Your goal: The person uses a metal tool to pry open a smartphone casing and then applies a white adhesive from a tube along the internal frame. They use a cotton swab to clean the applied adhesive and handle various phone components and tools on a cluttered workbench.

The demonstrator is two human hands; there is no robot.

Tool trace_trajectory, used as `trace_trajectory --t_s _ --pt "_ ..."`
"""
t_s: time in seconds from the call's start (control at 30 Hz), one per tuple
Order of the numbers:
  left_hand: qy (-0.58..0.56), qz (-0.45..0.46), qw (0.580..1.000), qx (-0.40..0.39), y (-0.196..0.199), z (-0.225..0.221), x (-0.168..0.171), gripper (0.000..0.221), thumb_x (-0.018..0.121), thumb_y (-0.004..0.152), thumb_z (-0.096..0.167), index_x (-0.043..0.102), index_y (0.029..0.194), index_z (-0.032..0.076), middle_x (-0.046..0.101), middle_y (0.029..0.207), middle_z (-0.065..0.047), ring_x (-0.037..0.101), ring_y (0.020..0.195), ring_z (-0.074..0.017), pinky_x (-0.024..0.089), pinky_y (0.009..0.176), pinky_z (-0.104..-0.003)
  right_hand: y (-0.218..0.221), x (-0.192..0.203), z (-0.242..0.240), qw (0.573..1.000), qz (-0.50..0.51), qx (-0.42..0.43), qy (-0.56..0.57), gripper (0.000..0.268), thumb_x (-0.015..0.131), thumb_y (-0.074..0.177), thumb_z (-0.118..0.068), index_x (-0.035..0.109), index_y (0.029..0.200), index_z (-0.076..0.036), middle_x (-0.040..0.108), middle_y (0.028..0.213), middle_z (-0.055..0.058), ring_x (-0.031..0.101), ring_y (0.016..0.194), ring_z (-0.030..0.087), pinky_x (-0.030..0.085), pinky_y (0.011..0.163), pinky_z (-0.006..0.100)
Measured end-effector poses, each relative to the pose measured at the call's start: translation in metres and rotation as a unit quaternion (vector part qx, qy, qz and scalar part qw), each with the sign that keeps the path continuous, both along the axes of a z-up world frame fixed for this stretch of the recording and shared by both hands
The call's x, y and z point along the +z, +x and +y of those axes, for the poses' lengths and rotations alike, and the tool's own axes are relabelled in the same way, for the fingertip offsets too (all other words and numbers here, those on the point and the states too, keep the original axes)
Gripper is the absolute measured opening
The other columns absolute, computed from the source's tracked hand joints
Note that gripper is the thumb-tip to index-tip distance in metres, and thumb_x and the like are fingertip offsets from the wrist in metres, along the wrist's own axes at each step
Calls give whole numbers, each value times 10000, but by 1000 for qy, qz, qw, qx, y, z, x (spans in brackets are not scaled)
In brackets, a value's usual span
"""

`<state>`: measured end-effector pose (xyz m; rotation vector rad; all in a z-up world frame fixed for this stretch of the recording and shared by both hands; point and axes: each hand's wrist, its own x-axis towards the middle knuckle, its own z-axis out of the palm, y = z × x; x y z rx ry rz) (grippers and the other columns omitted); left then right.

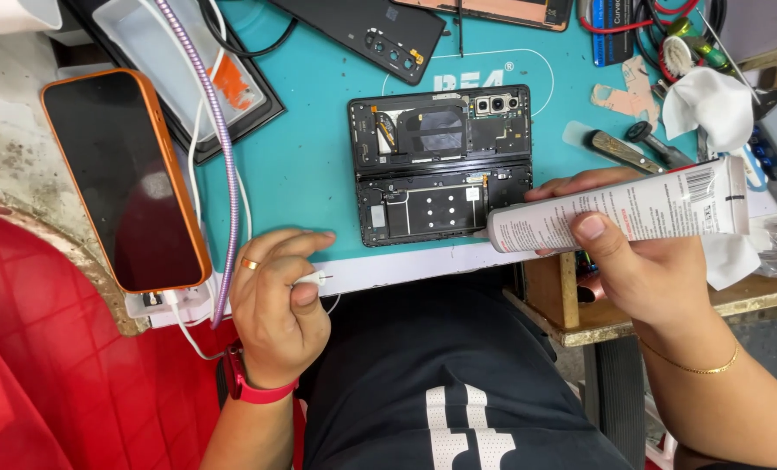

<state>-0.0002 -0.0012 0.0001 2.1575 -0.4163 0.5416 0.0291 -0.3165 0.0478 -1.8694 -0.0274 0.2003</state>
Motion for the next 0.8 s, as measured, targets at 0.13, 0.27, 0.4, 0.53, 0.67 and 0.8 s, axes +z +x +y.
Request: trace_trajectory --t_s 0.13,0.27,0.4,0.53,0.67,0.8 --pt "2 -2 1000 4 0 -1 0 430 253 1124 327 428 882 18 743 939 -213 704 889 -403 501 763 -431 0 9 2 999 27 -29 -27 372 562 965 -311 588 1126 24 715 1148 245 764 1068 352 609 450 274" --pt "4 3 1000 3 -1 0 0 426 253 1124 329 431 891 19 744 949 -210 704 901 -408 508 777 -438 1 16 1 997 48 -42 -33 385 557 953 -305 585 1135 34 708 1162 257 783 840 339 530 286 238" --pt "12 1 1000 6 0 -1 0 428 248 1125 334 425 893 22 745 952 -207 704 894 -409 499 780 -444 1 16 -6 997 45 -51 -36 396 552 957 -287 599 1121 70 705 1147 271 770 913 368 561 304 272" --pt "28 3 999 24 -1 -2 0 435 248 1125 329 430 876 22 751 966 -201 702 932 -403 497 818 -457 1 11 -13 998 37 -58 -12 396 570 949 -278 602 1100 86 690 1115 303 772 1009 410 637 425 352" --pt "27 -1 999 31 -1 -4 1 412 275 1122 309 441 904 1 739 994 -225 675 967 -418 538 837 -457 2 2 -25 999 -10 -34 -5 345 575 998 -269 593 1142 44 687 1097 244 754 1110 372 648 957 444" --pt "34 7 999 39 -1 -4 0 375 323 1115 291 450 928 -9 730 1014 -236 670 984 -434 542 844 -468 3 6 -29 999 11 -32 -14 357 547 990 -256 584 1158 56 697 1161 288 722 752 339 612 668 354"
